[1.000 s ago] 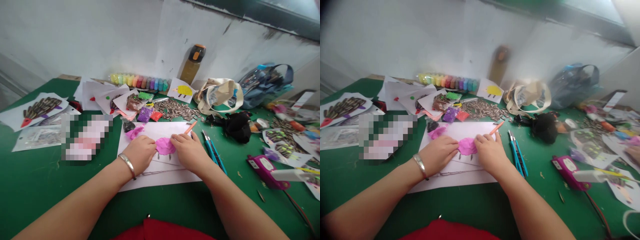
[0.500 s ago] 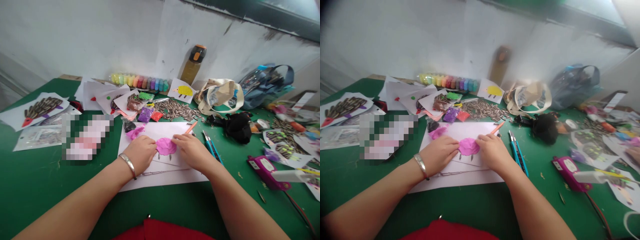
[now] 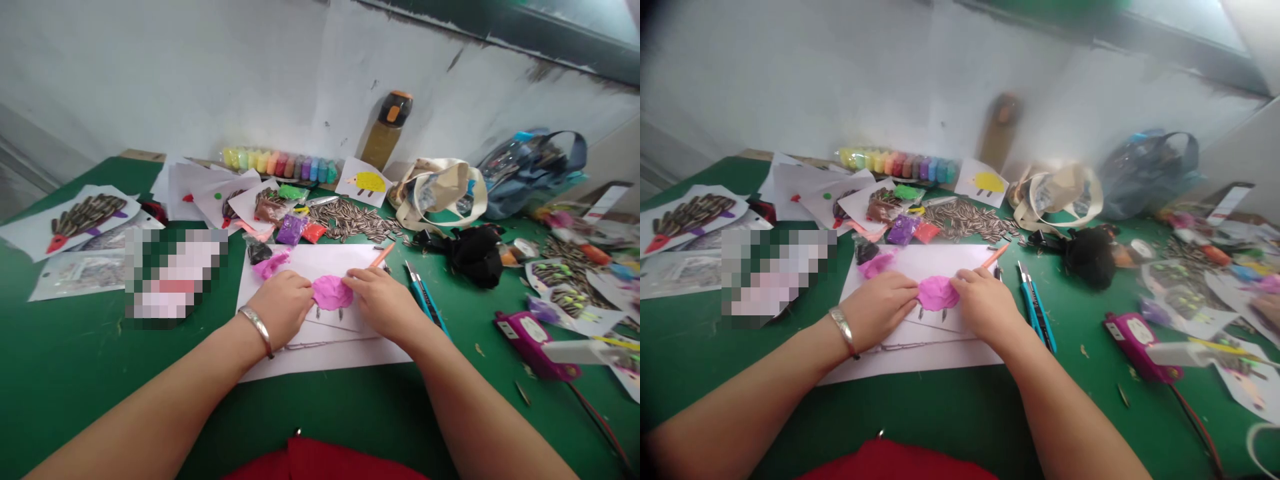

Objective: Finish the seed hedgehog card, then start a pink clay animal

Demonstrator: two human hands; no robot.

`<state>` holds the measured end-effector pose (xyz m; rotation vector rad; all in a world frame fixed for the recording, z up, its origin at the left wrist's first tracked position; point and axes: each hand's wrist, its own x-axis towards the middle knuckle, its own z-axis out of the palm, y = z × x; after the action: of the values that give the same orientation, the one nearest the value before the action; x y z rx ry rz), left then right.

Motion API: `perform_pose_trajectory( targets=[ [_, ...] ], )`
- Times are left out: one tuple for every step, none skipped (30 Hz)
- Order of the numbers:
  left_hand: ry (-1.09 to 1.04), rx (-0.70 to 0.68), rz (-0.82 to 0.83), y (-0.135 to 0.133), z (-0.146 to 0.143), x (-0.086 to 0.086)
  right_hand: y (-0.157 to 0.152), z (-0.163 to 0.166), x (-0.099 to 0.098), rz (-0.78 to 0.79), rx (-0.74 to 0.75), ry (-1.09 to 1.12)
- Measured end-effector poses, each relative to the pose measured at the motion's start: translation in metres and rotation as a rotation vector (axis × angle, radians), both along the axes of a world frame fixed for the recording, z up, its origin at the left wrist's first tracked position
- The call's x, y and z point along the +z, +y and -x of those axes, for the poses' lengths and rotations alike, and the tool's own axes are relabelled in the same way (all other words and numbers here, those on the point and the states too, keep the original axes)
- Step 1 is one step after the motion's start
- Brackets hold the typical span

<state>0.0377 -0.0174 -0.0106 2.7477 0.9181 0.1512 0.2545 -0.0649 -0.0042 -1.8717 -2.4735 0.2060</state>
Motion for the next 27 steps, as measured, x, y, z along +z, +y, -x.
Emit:
perform_pose_trajectory(
  targets=[
    [0.0, 0.001, 0.0, 0.0, 0.0, 0.0, 0.0, -0.001, 0.0, 0.003, -0.014, 0.024],
    [0.0, 0.002, 0.0, 0.0, 0.0, 0.0, 0.0, -0.003, -0.001, 0.002, -0.028, 0.048],
    [-0.001, 0.004, -0.001, 0.0, 0.0, 0.0, -0.001, -0.003, -0.001, -0.001, -0.038, 0.066],
    [-0.001, 0.005, 0.001, 0.0, 0.0, 0.0, -0.002, -0.003, -0.002, -0.004, -0.038, 0.071],
    [-0.002, 0.006, 0.001, 0.0, 0.0, 0.0, -0.002, -0.003, -0.002, -0.009, -0.029, 0.06],
    [-0.001, 0.005, 0.001, -0.001, 0.0, 0.0, -0.003, -0.002, -0.002, -0.013, -0.014, 0.037],
    [0.0, 0.004, 0.001, -0.001, 0.0, 0.0, -0.003, 0.0, -0.002, -0.017, 0.003, 0.007],
    [0.0, 0.002, 0.0, -0.001, 0.0, 0.0, -0.003, 0.001, -0.002, -0.021, 0.016, -0.023],
    [0.0, 0.001, -0.002, -0.001, 0.0, 0.001, -0.003, 0.002, -0.002, -0.025, 0.021, -0.047],
    [0.001, -0.001, -0.002, -0.001, 0.0, 0.001, -0.002, 0.003, -0.001, -0.027, 0.021, -0.06],
    [0.001, -0.001, -0.002, -0.001, 0.0, 0.001, -0.002, 0.003, -0.001, -0.029, 0.018, -0.063],
    [0.001, 0.0, -0.001, 0.0, 0.0, 0.0, -0.002, 0.003, -0.001, -0.029, 0.019, -0.06],
    [0.002, 0.002, 0.001, 0.0, 0.0, 0.0, -0.002, 0.003, -0.001, -0.029, 0.02, -0.055],
    [0.002, 0.005, 0.001, 0.0, 0.001, 0.0, -0.003, 0.004, -0.001, -0.034, 0.021, -0.051],
    [0.001, 0.007, 0.002, 0.0, 0.001, 0.0, -0.004, 0.004, -0.001, -0.045, 0.02, -0.051],
    [0.002, 0.009, 0.002, 0.0, 0.001, -0.001, -0.006, 0.004, -0.002, -0.061, 0.017, -0.055],
    [0.003, 0.01, 0.002, 0.0, 0.0, -0.001, -0.008, 0.005, -0.002, -0.08, 0.013, -0.061],
    [0.005, 0.009, 0.002, 0.0, 0.0, 0.0, -0.01, 0.006, -0.002, -0.098, 0.008, -0.069],
    [0.009, 0.008, 0.004, 0.0, 0.0, 0.0, -0.012, 0.007, -0.002, -0.113, 0.002, -0.076],
    [0.014, 0.006, 0.006, 0.0, 0.0, 0.0, -0.014, 0.009, -0.001, -0.122, 0.0, -0.08],
    [0.018, 0.004, 0.008, 0.0, 0.0, 0.001, -0.015, 0.01, 0.0, -0.122, 0.003, -0.083],
    [0.02, 0.004, 0.009, 0.0, 0.0, 0.001, -0.017, 0.012, 0.0, -0.116, 0.008, -0.085],
    [0.02, 0.003, 0.009, 0.0, 0.0, 0.001, -0.017, 0.013, 0.0, -0.106, 0.017, -0.089],
    [0.017, 0.004, 0.008, 0.0, 0.0, 0.001, -0.017, 0.014, 0.001, -0.092, 0.028, -0.095],
    [0.016, 0.003, 0.008, 0.0, 0.0, 0.002, -0.017, 0.015, 0.001, -0.079, 0.038, -0.103],
    [0.018, 0.001, 0.008, 0.0, 0.0, 0.001, -0.016, 0.016, 0.0, -0.069, 0.043, -0.11],
    [0.022, -0.002, 0.009, 0.0, 0.0, 0.001, -0.015, 0.016, 0.0, -0.065, 0.045, -0.115]
  ],
)
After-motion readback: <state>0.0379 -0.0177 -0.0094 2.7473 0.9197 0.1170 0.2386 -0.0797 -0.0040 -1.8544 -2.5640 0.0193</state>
